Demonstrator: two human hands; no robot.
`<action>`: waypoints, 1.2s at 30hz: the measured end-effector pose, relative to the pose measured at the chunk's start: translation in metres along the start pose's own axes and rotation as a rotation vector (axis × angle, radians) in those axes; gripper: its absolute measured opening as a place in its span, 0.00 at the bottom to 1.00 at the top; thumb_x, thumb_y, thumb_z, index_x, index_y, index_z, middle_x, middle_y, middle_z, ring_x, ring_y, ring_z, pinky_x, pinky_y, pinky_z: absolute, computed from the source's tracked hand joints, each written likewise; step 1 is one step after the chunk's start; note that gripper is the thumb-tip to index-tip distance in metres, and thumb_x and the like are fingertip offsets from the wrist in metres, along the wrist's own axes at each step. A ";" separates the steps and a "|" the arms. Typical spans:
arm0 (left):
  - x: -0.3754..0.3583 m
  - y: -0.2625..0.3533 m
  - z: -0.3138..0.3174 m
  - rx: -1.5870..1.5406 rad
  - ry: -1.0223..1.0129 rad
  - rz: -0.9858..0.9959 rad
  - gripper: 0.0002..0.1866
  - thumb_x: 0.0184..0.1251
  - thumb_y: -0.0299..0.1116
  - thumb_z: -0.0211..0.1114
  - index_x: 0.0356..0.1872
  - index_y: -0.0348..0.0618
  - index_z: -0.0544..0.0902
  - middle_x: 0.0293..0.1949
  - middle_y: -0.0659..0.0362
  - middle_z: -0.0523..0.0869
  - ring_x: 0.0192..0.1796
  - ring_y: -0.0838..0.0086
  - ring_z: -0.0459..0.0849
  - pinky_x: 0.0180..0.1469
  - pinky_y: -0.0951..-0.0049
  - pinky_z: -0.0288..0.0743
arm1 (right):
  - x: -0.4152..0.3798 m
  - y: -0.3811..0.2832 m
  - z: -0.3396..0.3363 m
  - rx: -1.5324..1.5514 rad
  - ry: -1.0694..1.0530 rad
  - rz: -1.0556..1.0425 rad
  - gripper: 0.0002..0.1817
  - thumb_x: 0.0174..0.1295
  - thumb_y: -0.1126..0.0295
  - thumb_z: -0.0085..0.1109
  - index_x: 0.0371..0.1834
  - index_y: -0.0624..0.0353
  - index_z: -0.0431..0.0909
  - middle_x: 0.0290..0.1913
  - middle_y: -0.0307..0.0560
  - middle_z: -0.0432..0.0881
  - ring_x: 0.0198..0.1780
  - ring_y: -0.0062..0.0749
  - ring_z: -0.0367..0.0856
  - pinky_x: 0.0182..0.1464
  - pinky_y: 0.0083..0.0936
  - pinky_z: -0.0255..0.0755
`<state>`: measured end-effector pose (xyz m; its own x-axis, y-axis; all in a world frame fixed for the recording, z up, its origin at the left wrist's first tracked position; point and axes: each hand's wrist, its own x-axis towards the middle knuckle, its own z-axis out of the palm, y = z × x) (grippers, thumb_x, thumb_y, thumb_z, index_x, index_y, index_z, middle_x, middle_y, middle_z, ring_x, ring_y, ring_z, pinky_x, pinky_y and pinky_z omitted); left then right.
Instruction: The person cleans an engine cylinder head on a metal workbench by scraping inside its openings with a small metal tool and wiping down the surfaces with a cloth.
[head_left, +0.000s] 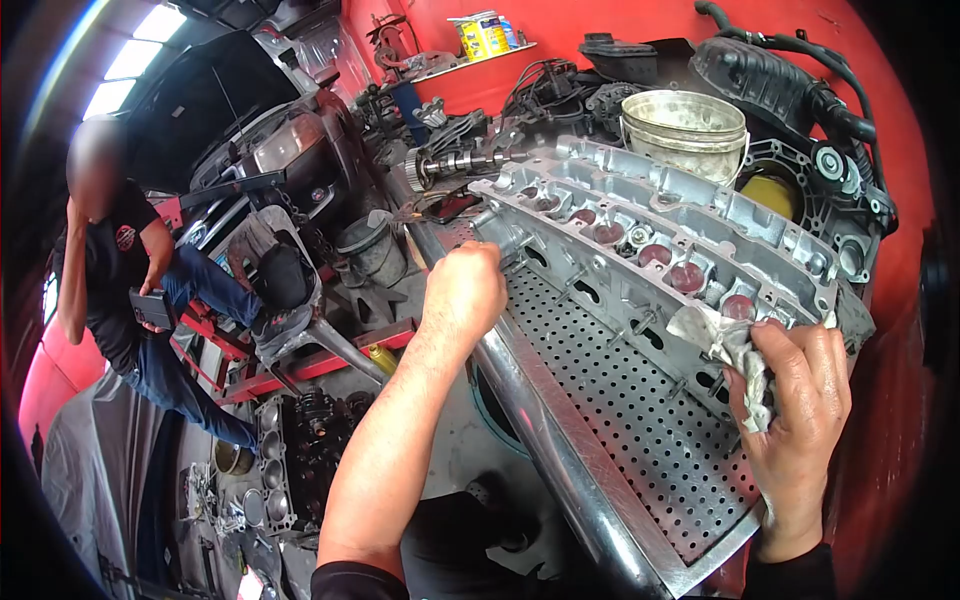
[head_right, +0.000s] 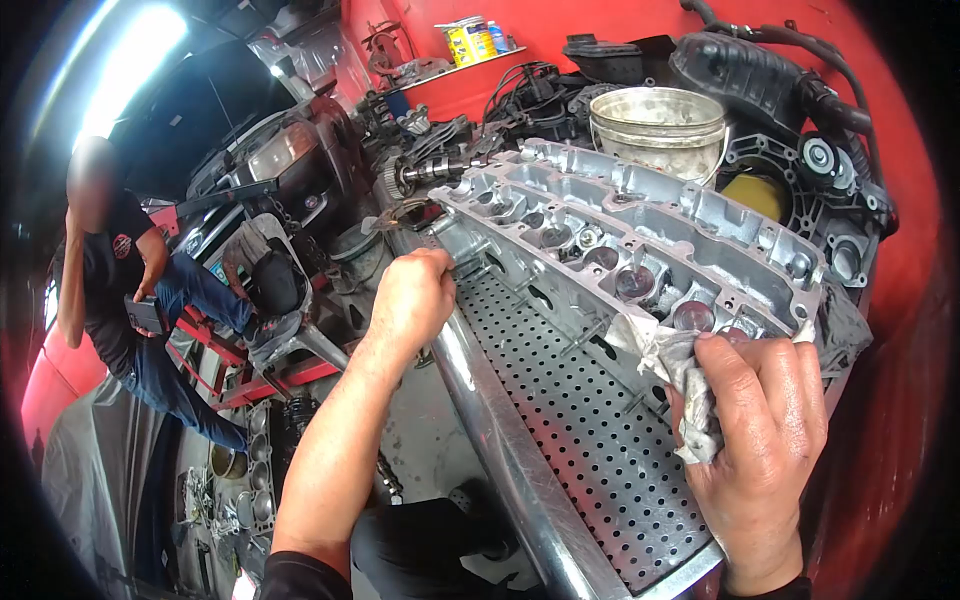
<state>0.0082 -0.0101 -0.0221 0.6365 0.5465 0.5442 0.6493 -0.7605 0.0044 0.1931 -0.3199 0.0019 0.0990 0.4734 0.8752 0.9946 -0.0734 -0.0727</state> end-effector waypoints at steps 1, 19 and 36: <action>0.002 -0.001 0.002 -0.001 0.000 -0.001 0.06 0.58 0.24 0.64 0.35 0.35 0.82 0.41 0.42 0.88 0.46 0.45 0.89 0.49 0.48 0.84 | 0.000 0.000 -0.001 -0.001 -0.010 -0.001 0.24 0.44 0.78 0.78 0.48 0.65 0.83 0.36 0.53 0.81 0.37 0.47 0.78 0.39 0.39 0.72; 0.000 0.035 0.049 -0.104 0.223 -0.155 0.08 0.54 0.25 0.66 0.32 0.34 0.90 0.36 0.40 0.89 0.37 0.51 0.92 0.37 0.57 0.88 | -0.037 0.069 0.025 0.019 -0.077 0.029 0.17 0.73 0.77 0.61 0.63 0.65 0.77 0.53 0.51 0.80 0.57 0.41 0.79 0.64 0.34 0.70; -0.011 0.045 0.057 -0.121 0.219 -0.189 0.09 0.54 0.27 0.66 0.33 0.32 0.89 0.34 0.42 0.89 0.35 0.57 0.92 0.33 0.58 0.86 | -0.018 0.038 0.012 -0.066 0.029 -0.163 0.15 0.65 0.70 0.72 0.53 0.63 0.86 0.45 0.50 0.85 0.45 0.40 0.85 0.48 0.32 0.78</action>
<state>0.0539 -0.0300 -0.0752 0.3956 0.6035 0.6923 0.6847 -0.6962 0.2157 0.2298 -0.3210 -0.0224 -0.0656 0.4585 0.8863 0.9932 -0.0559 0.1025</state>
